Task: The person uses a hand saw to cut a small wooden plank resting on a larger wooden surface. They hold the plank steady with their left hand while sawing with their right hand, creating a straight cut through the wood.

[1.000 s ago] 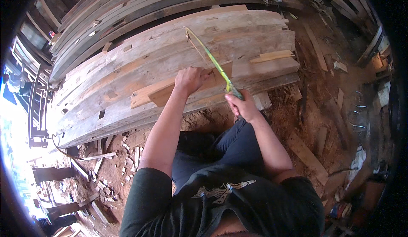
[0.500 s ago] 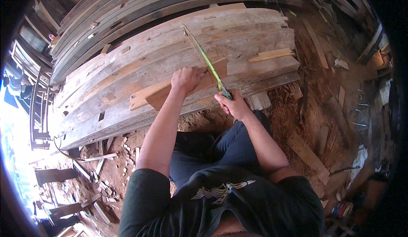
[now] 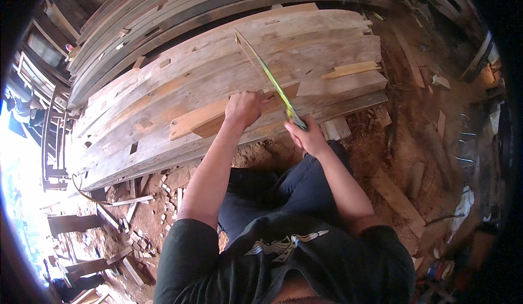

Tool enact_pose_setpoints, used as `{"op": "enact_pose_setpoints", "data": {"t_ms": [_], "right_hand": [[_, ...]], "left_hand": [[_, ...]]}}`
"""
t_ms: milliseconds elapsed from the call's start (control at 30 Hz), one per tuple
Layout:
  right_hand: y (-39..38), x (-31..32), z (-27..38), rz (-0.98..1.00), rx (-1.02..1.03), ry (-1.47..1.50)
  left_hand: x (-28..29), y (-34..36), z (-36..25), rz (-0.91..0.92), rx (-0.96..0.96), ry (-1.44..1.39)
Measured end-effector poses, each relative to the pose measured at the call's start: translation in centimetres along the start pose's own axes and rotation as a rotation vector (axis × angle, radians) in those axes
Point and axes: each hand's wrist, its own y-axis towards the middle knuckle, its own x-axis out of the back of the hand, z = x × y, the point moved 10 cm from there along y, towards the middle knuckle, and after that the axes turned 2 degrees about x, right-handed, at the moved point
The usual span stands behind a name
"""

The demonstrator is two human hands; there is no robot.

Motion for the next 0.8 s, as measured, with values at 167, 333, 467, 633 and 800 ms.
{"op": "enact_pose_setpoints", "data": {"t_ms": [167, 333, 467, 633, 800], "right_hand": [[3.1, -1.5, -0.9, 0.054, -0.056, 0.072], [-0.7, -1.5, -1.8, 0.043, -0.022, 0.069], [-2.9, -0.1, -2.2, -0.025, -0.032, 0.160], [0.7, -0.5, -1.4, -0.055, 0.068, -0.113], [5.1, -1.9, -1.1, 0.030, 0.016, -0.073]], "left_hand": [[-0.2, 0.4, 1.4, 0.037, 0.067, 0.057], [-0.6, 0.7, 2.0, 0.055, 0.059, 0.083], [-0.7, 1.6, 2.2, 0.101, 0.048, 0.072], [-0.4, 0.8, 0.9, 0.078, -0.005, 0.033], [-0.3, 0.2, 1.9, 0.083, 0.076, 0.037]]}}
